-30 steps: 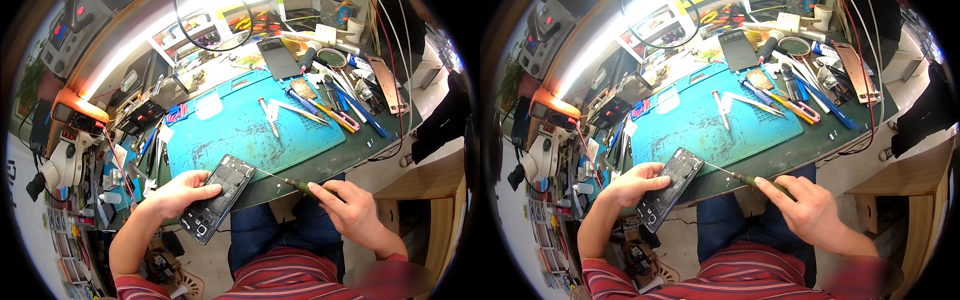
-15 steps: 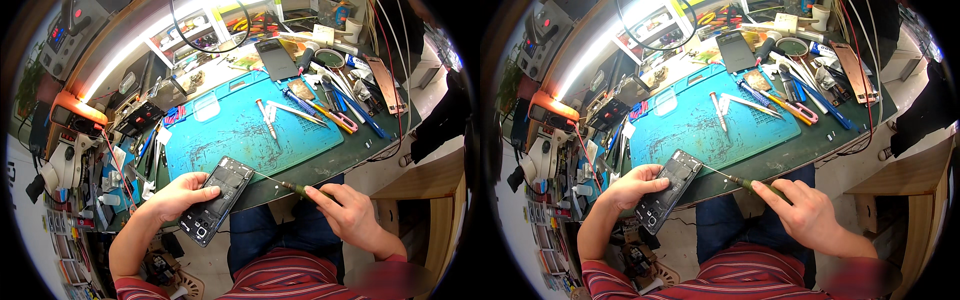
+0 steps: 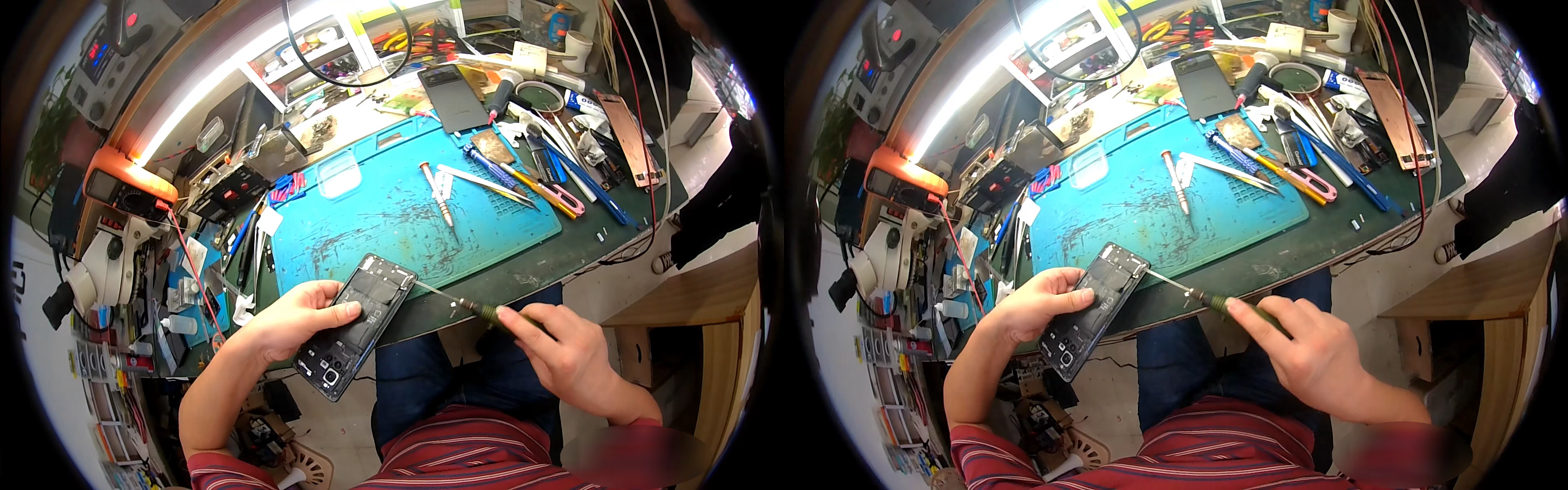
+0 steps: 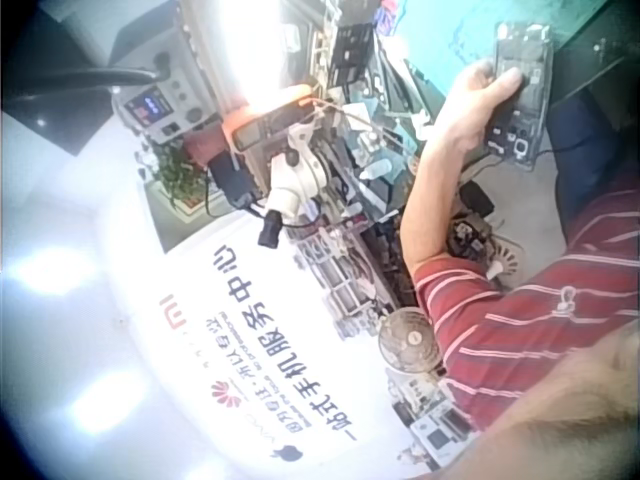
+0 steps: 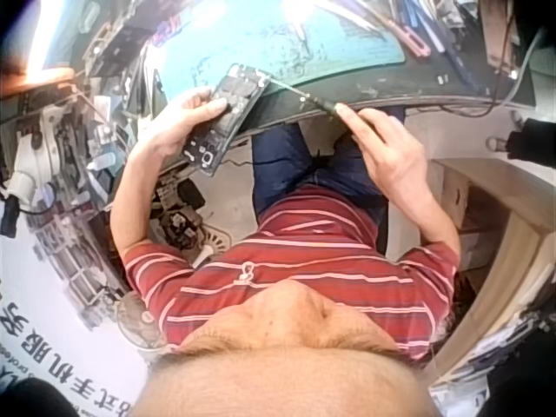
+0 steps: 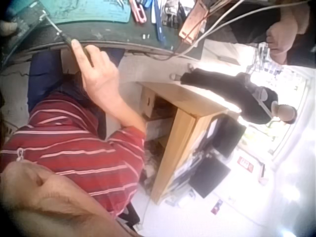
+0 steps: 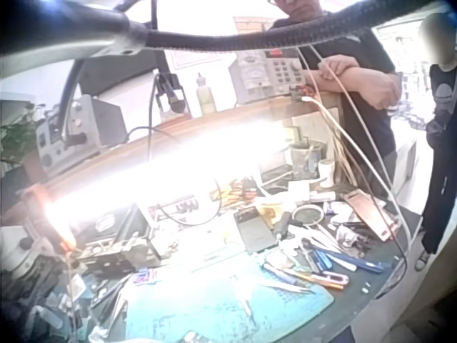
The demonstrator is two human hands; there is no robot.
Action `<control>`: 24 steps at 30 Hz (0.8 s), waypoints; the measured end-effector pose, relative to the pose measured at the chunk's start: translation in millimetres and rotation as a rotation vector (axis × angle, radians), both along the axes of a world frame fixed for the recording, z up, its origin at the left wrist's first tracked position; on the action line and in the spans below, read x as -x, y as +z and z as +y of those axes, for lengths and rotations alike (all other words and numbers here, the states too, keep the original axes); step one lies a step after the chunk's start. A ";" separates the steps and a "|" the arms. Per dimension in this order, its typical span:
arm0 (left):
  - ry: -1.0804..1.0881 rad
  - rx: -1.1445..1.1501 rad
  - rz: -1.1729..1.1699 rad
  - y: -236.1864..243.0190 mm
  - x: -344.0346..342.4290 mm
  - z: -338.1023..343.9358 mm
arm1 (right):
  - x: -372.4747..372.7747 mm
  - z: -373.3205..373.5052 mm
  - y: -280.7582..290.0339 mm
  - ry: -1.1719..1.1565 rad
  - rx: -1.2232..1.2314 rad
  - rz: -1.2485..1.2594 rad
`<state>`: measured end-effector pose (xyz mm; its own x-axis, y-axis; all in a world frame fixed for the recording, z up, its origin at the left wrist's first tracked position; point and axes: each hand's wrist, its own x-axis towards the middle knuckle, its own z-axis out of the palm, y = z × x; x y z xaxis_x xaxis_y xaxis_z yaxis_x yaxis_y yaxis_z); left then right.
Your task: The person works on a disassembled smartphone on a blue mat, using a small screwdriver to adjust internal components. They then pick up the phone, turn it over, and press the power button to test the screen, which lights up. Finally, they place the phone back down and continue working on the internal components with the screwdriver.
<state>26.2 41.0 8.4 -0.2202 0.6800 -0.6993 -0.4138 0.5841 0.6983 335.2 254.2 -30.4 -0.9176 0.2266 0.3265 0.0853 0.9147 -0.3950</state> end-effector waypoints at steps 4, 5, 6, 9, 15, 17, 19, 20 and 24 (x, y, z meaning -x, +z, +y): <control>0.012 -0.004 0.002 -0.8 -0.6 0.5 | -0.1 3.6 0.3 -0.010 -0.023 -0.005; 0.013 -0.005 0.007 -0.9 -1.2 0.4 | -0.1 3.2 1.8 -0.004 -0.022 -0.008; 0.015 -0.006 0.013 -0.9 -1.7 0.2 | -0.1 2.8 3.1 0.003 -0.020 -0.010; 0.014 -0.001 0.009 0.6 -2.3 1.8 | -2.3 0.3 4.4 0.009 -0.007 -0.030; 0.017 0.002 -0.010 -2.4 -1.7 0.0 | -2.1 0.3 2.1 -0.014 -0.035 -0.025; 0.019 0.006 -0.007 -2.2 -2.2 0.5 | -2.3 0.1 3.8 -0.010 -0.040 -0.035; 0.025 0.012 -0.001 -2.0 -3.0 0.8 | -2.3 0.1 4.3 -0.007 -0.041 -0.038; 0.026 0.013 0.001 -1.8 -3.1 0.7 | -2.4 0.2 4.0 -0.006 -0.040 -0.036; 0.034 0.010 -0.001 -1.7 -3.5 0.7 | -3.1 -1.0 4.5 -0.004 -0.041 -0.045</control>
<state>29.7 41.7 6.7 -0.2422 0.6649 -0.7066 -0.4340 0.5771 0.6918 338.2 253.2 -25.9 -0.9307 0.2170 0.2943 0.1053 0.9298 -0.3527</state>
